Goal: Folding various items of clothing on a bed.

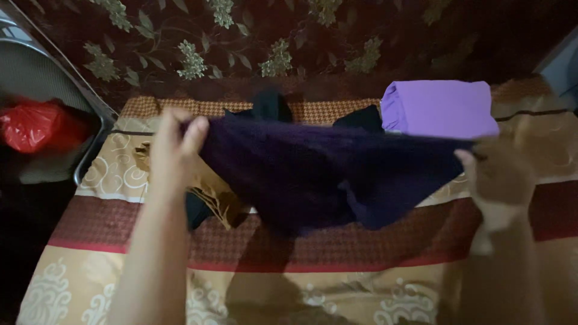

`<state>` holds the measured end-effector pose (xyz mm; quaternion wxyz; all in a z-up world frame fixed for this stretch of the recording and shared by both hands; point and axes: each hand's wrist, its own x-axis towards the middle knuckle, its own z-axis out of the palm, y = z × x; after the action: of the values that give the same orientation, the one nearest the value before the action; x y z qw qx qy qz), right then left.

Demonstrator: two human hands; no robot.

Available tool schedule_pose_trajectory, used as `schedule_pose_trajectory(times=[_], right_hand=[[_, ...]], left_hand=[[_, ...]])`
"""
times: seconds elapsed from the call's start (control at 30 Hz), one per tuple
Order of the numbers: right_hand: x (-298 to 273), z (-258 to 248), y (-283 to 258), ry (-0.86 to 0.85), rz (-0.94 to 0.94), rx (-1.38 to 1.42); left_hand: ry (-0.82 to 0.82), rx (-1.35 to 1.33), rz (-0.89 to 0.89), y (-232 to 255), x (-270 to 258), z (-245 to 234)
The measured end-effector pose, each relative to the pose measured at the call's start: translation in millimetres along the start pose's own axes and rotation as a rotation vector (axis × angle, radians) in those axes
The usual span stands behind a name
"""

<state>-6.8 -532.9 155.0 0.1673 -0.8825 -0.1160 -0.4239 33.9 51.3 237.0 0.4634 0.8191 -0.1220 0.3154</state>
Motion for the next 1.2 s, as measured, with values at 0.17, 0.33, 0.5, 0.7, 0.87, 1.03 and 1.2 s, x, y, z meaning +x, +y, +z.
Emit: schedule_pose_trajectory(times=[0.17,0.33,0.5,0.7,0.87,1.03,1.2], right_hand=[[69.3,-32.1,-8.6,0.036,-0.224,-0.129],[102.9,-24.5,72.0,0.055,-0.32,0.051],[117.3,-61.2,28.9,-0.322,-0.089,0.095],[128.3,-83.5,19.1,-0.845,-0.191,1.099],[80.7,1.9,213.5,-0.922,-0.103,0.608],[99.5,-90.8,37.1,-0.78,-0.064,0.011],[112.4,-102.7,-35.2,-0.495,-0.042,-0.224]], left_hand=[[-0.041,0.129,0.08,68.3,56.5,-31.8],[-0.149,0.292,-0.02,106.6,64.5,-51.3],[-0.315,0.357,0.176,108.6,47.7,-65.0],[-0.623,-0.523,0.354,93.4,13.9,-65.6],[-0.652,-0.133,0.313,97.9,15.8,-73.7],[-0.526,0.487,0.492,121.7,19.0,-67.8],[-0.361,0.807,0.517,118.4,10.6,-55.3]])
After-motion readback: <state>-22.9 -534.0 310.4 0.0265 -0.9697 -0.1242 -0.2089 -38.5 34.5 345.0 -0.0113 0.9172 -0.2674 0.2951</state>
